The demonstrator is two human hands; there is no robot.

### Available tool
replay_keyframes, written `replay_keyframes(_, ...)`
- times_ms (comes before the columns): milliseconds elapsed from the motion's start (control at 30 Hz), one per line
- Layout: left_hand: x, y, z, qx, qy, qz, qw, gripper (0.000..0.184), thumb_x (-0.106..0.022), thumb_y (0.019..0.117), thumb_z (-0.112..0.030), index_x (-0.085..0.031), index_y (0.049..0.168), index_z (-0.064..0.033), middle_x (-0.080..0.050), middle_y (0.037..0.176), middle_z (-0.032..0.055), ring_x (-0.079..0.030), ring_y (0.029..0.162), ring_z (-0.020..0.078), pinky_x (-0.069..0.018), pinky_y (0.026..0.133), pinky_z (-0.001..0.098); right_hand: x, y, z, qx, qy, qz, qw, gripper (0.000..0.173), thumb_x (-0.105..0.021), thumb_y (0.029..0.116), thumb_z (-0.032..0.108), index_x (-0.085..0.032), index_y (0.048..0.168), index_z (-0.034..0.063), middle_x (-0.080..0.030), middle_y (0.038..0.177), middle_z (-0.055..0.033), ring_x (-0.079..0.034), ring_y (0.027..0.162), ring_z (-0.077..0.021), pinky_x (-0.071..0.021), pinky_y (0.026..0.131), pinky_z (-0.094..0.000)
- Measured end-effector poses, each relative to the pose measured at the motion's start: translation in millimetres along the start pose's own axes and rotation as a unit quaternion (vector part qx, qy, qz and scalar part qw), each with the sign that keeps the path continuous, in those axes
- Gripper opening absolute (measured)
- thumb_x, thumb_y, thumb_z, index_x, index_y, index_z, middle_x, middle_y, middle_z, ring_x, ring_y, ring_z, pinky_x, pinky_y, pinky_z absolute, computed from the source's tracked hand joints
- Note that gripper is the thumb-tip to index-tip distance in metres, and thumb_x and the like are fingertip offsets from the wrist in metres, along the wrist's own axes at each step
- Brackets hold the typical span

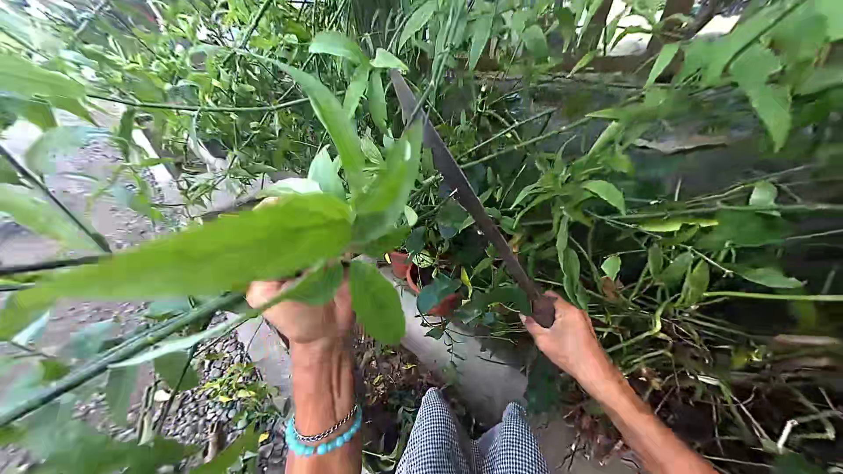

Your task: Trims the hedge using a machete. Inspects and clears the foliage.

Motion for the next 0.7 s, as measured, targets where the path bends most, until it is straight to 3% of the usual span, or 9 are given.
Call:
replay_keyframes(67,-7,-10,10,-0.015,-0.028,0.012,0.999,0.027,-0.042,0.1053,-0.014,-0.068,0.099,-0.0123,-0.059,0.058,-0.0074,-0.056,0.049,0.0026,-0.0537,0.054,0.0205,-2,19,16,-0.005,-0.025,-0.004,1.0,0.035,-0.068,0.0968,0.013,-0.062,0.124,-0.0086,-0.069,0.1,-0.0303,-0.068,0.097,-0.0454,-0.0518,0.088,-0.0622)
replay_keyframes(167,-17,-19,10,-0.027,0.027,0.013,0.999,0.035,-0.035,0.1012,-0.002,-0.067,0.093,-0.0133,-0.053,0.053,-0.0117,-0.049,0.045,-0.0016,-0.0457,0.049,0.0149,-15,56,47,0.04,-0.037,-0.018,0.998,0.036,-0.065,0.0995,0.015,-0.059,0.127,-0.0074,-0.068,0.098,-0.0327,-0.068,0.093,-0.051,-0.0527,0.08,-0.0677)
replay_keyframes(267,4,-14,1,-0.012,0.012,0.002,1.0,0.036,-0.033,0.1023,-0.006,-0.067,0.094,-0.0111,-0.053,0.054,-0.008,-0.052,0.048,0.0043,-0.0504,0.053,0.0217,-30,82,89,0.068,-0.028,-0.01,0.997,0.04,-0.06,0.0996,0.01,-0.053,0.136,-0.007,-0.067,0.103,-0.0334,-0.068,0.097,-0.0518,-0.0536,0.078,-0.0664)
replay_keyframes(333,11,-6,-5,-0.009,0.032,-0.001,0.999,0.036,-0.03,0.103,-0.008,-0.065,0.096,-0.0139,-0.057,0.059,-0.0076,-0.056,0.052,0.0052,-0.0533,0.058,0.0236,-46,93,94,0.078,-0.009,-0.051,0.996,0.041,-0.059,0.0993,0.011,-0.053,0.136,-0.0056,-0.068,0.101,-0.0338,-0.069,0.094,-0.0528,-0.0538,0.077,-0.0674)
replay_keyframes(467,17,15,-1,0.044,0.043,-0.037,0.997,0.041,-0.022,0.1098,-0.015,-0.057,0.087,-0.0163,-0.042,0.051,-0.0111,-0.043,0.043,-0.0005,-0.0445,0.05,0.0146,-65,59,55,0.038,0.027,-0.072,0.996,0.041,-0.063,0.1001,0.015,-0.054,0.135,-0.0058,-0.069,0.099,-0.0323,-0.069,0.092,-0.0511,-0.0533,0.08,-0.0679)
replay_keyframes(533,2,23,3,0.066,0.056,-0.056,0.995,0.045,-0.023,0.1092,-0.016,-0.05,0.074,-0.019,-0.033,0.045,-0.0115,-0.034,0.038,0.001,-0.0375,0.047,0.0157,-70,18,9,0.021,0.009,-0.097,0.995,0.04,-0.064,0.0975,0.014,-0.059,0.129,-0.0101,-0.07,0.094,-0.0319,-0.071,0.088,-0.0506,-0.0542,0.08,-0.0664)
replay_keyframes(633,-4,33,3,0.07,0.05,-0.069,0.994,0.051,-0.015,0.11,-0.018,-0.045,0.069,-0.0192,-0.032,0.044,-0.0101,-0.033,0.038,0.0023,-0.0371,0.046,0.0159,-76,-59,-48,-0.014,-0.014,-0.124,0.992,0.039,-0.067,0.0924,0.011,-0.062,0.122,-0.0141,-0.07,0.085,-0.0322,-0.071,0.078,-0.0513,-0.0551,0.071,-0.0662)
replay_keyframes(700,-8,29,6,0.065,0.033,-0.072,0.995,0.055,-0.009,0.1092,-0.02,-0.044,0.067,-0.0194,-0.033,0.043,-0.0098,-0.033,0.037,0.0025,-0.0376,0.046,0.0166,-79,-86,-62,-0.042,-0.004,-0.134,0.99,0.037,-0.07,0.0893,0.01,-0.065,0.118,-0.0134,-0.07,0.081,-0.0311,-0.07,0.073,-0.0497,-0.0548,0.068,-0.0653)
Point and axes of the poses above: each hand's wrist, its own y-axis towards the middle knuckle, its own x-axis out of the back of the hand, z = x × y, the point moved 4 cm from there along y, towards the middle knuckle
